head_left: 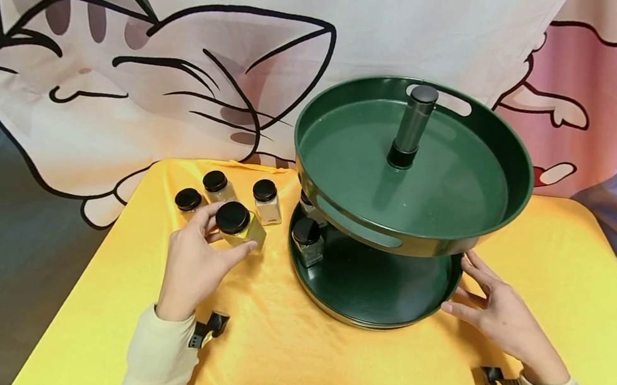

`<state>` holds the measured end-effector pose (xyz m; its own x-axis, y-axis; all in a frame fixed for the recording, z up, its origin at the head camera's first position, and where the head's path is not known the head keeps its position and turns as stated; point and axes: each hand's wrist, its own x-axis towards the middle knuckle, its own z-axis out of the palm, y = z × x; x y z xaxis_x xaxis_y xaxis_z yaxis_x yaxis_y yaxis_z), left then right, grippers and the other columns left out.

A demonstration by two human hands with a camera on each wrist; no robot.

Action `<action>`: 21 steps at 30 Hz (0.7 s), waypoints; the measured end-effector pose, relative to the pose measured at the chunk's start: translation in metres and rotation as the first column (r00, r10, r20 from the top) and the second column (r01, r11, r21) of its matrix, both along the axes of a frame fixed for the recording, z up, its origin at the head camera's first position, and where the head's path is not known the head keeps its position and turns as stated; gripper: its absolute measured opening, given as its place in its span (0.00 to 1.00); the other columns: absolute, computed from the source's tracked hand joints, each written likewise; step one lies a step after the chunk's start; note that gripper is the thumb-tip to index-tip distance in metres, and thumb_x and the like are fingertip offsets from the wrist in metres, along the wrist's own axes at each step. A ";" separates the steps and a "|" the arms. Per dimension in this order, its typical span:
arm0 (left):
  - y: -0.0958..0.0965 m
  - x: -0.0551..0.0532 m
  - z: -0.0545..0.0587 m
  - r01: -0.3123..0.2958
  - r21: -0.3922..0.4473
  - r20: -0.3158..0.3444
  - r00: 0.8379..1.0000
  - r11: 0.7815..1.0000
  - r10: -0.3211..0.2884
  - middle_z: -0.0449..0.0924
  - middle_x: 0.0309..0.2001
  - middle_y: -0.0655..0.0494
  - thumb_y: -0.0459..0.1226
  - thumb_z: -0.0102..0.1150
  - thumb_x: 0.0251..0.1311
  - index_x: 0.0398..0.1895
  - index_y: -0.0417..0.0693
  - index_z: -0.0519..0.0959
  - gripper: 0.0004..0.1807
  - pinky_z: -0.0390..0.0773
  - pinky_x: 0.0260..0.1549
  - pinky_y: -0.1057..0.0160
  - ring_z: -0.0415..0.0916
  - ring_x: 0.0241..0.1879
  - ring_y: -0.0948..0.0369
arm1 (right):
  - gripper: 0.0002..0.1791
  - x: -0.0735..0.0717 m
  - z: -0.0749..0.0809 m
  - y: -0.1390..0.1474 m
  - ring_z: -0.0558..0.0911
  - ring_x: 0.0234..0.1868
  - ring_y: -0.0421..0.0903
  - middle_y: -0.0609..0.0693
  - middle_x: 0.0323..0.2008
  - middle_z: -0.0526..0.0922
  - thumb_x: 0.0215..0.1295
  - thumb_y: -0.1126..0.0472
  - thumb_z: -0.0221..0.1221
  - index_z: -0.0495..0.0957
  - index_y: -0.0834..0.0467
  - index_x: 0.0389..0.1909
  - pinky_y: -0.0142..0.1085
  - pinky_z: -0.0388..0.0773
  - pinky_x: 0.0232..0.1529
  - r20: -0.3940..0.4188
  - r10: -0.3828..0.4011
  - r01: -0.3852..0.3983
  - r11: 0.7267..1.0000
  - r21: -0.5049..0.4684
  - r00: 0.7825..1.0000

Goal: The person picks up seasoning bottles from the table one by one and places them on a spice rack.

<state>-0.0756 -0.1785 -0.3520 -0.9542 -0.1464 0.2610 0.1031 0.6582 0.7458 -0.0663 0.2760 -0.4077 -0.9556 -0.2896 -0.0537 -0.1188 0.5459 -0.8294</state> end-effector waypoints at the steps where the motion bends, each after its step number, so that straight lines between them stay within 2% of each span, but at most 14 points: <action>1: 0.001 0.001 0.001 0.001 0.001 -0.005 1.000 1.000 -0.001 0.87 0.47 0.51 0.36 0.83 0.42 0.62 0.42 0.76 0.39 0.82 0.48 0.52 0.84 0.46 0.55 | 0.51 0.000 0.000 0.000 0.76 0.54 0.27 0.65 0.78 0.45 0.59 0.62 0.72 0.51 0.74 0.75 0.23 0.79 0.44 0.000 -0.003 0.003 1.000 0.007 1.000; 6: 0.008 0.005 0.005 0.020 0.020 -0.032 0.999 1.000 -0.019 0.87 0.45 0.52 0.35 0.84 0.40 0.61 0.43 0.77 0.40 0.82 0.47 0.54 0.83 0.45 0.57 | 0.52 0.001 0.002 -0.001 0.79 0.52 0.31 0.66 0.77 0.48 0.58 0.61 0.73 0.51 0.73 0.75 0.24 0.80 0.42 0.014 -0.029 0.029 0.999 0.024 0.999; 10: 0.014 0.008 0.007 0.055 0.048 -0.047 0.998 0.997 -0.052 0.87 0.44 0.54 0.33 0.84 0.39 0.59 0.42 0.77 0.39 0.82 0.47 0.56 0.83 0.45 0.60 | 0.53 0.001 0.003 -0.002 0.81 0.53 0.38 0.64 0.78 0.49 0.58 0.59 0.73 0.51 0.70 0.76 0.24 0.80 0.42 0.027 -0.044 0.043 0.998 0.038 0.999; 13: 0.018 0.009 0.008 0.080 0.061 -0.052 0.996 0.995 -0.077 0.87 0.43 0.55 0.33 0.83 0.39 0.59 0.42 0.77 0.38 0.83 0.47 0.57 0.83 0.44 0.61 | 0.53 0.000 0.003 -0.003 0.81 0.54 0.40 0.64 0.78 0.50 0.58 0.59 0.73 0.52 0.67 0.77 0.26 0.81 0.43 0.023 -0.043 0.042 0.999 0.032 0.999; 21: 0.031 0.015 0.005 0.116 0.058 -0.055 0.992 0.992 -0.113 0.86 0.45 0.57 0.37 0.84 0.40 0.59 0.45 0.78 0.38 0.82 0.46 0.60 0.83 0.46 0.63 | 0.56 -0.001 0.000 -0.003 0.75 0.56 0.27 0.66 0.76 0.52 0.56 0.62 0.74 0.49 0.59 0.80 0.29 0.81 0.45 0.005 -0.025 0.025 0.999 -0.032 1.000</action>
<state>-0.0606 -0.1477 -0.3467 -0.9512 -0.0537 0.3040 0.2144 0.5935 0.7757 -0.0672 0.2728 -0.4081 -0.9624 -0.2672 -0.0492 -0.1015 0.5215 -0.8472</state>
